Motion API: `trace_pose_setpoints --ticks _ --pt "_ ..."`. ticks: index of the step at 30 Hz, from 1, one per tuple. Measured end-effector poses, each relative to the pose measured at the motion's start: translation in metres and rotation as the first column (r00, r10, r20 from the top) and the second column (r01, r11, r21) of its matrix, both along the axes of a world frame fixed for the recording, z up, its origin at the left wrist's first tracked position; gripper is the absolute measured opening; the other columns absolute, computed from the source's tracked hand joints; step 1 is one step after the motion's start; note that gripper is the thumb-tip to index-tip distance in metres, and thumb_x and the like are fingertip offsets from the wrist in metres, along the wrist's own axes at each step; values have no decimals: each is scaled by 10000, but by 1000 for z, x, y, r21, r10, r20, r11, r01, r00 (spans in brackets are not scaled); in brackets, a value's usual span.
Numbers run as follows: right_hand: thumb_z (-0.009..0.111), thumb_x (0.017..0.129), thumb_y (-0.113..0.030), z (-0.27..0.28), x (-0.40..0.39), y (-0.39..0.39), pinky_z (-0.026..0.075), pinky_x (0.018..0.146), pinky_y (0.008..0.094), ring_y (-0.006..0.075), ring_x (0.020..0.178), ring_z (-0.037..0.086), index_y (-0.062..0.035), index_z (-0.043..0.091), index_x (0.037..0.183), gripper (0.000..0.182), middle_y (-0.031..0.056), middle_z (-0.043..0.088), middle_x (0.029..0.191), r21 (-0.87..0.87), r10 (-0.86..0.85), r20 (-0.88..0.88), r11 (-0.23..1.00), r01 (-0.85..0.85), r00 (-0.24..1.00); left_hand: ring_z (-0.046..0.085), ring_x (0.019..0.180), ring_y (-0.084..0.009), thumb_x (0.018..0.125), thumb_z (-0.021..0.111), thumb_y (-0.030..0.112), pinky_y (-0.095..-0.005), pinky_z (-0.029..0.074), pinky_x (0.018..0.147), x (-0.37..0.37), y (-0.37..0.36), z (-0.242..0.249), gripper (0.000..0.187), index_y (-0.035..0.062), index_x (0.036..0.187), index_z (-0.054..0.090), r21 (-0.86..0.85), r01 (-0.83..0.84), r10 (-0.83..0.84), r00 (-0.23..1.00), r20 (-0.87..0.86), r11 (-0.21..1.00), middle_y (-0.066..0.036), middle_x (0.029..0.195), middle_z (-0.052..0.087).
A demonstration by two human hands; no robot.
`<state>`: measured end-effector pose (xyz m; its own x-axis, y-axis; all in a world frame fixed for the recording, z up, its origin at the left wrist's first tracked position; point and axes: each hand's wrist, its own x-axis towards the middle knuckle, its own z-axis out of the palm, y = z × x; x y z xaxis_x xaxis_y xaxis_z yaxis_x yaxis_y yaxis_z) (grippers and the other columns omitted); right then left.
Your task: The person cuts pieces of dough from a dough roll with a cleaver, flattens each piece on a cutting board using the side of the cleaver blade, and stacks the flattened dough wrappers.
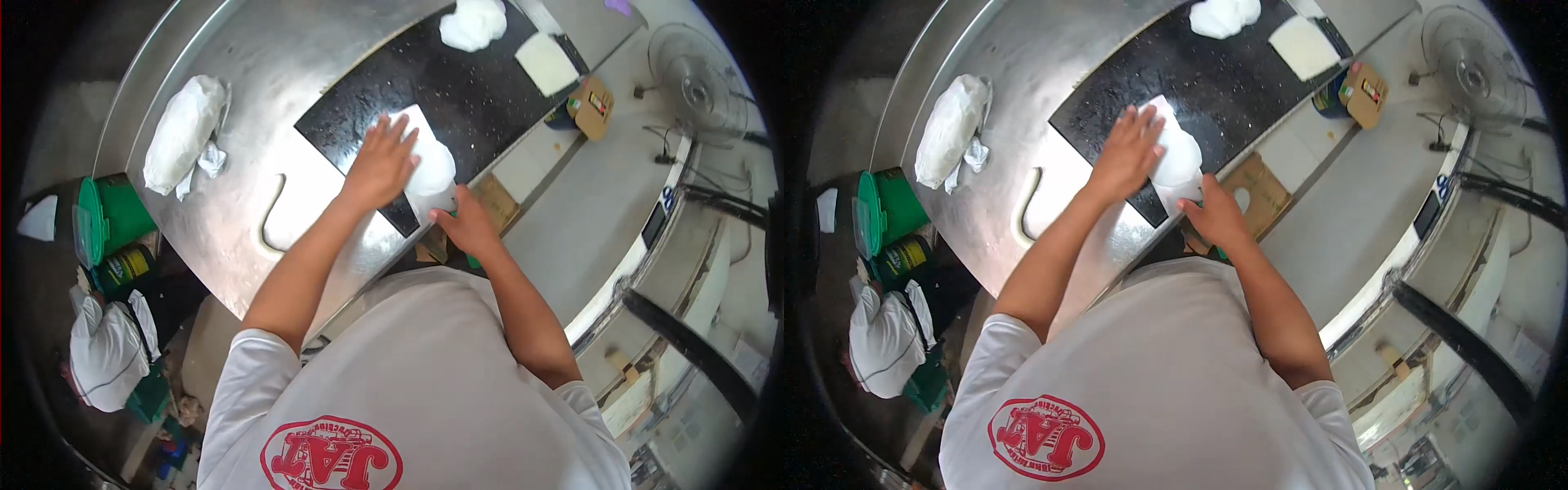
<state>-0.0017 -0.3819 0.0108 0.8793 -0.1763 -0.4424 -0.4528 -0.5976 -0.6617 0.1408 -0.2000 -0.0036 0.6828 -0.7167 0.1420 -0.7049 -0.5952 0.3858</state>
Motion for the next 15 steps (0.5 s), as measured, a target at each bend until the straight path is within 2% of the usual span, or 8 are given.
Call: trace_pose_setpoints --ticks 2,6,8,9,10,12,13,15 --pt "777 874 -306 18 3 -9 523 794 447 344 890 686 21 560 1135 471 221 684 955 -33 54 -49 998 -55 997 388 1436 -464 1004 575 283 -574 303 1192 -19 -3 5 460 44 1397 569 -26 -53 53 999 9 998 -194 1530 473" --pt "777 878 -274 50 6 -33 521 696 398 229 783 668 24 607 1220 484 133 689 924 188 93 -51 979 -82 994 535 1312 -386 931 671 211 -516 399 1123 -36 -11 19 295 63 1186 670 -240 -102 105 995 -1 965 -161 1316 637" --pt "771 886 -262 59 7 -50 515 621 365 178 690 649 15 608 1242 480 114 695 911 161 174 -186 976 -145 967 641 1150 -315 900 708 182 -467 474 1021 -38 -18 35 260 79 1138 694 -176 -181 120 943 -310 968 -126 1131 706" --pt "771 886 -262 48 3 -61 515 621 365 178 690 649 15 608 1242 480 114 695 911 162 177 -183 976 -148 967 697 962 -273 905 709 126 -408 533 879 -36 -24 31 242 70 1141 696 -291 -144 90 977 -192 946 -113 1002 717" --pt "769 888 -259 27 -4 -74 509 595 357 169 653 631 14 610 1238 472 110 694 901 156 217 -42 965 -209 975 697 962 -273 905 709 126 -408 533 879 -34 -33 35 242 70 1141 696 -288 -148 95 977 -190 946 -113 1002 717" --pt "767 890 -256 20 0 -94 502 570 350 159 615 614 13 611 1233 463 105 693 891 148 260 103 950 -273 960 689 841 -222 934 685 102 -346 545 779 -27 -56 51 234 52 1163 687 -451 -300 -56 779 -624 841 -103 958 699" --pt "763 891 -254 33 9 -101 507 583 364 168 619 610 17 611 1231 460 109 696 904 222 206 -2 954 -200 979 650 798 -127 962 671 84 -280 525 726 -20 -65 58 264 48 1223 658 -462 -304 -127 708 -695 833 -68 930 681" --pt "759 893 -252 29 15 -124 511 596 379 178 622 606 20 611 1229 457 113 700 918 298 165 -109 946 -127 980 627 814 -96 965 673 79 -264 516 736 -3 -91 77 292 53 1254 638 -500 -361 -182 639 -748 787 -44 937 668"
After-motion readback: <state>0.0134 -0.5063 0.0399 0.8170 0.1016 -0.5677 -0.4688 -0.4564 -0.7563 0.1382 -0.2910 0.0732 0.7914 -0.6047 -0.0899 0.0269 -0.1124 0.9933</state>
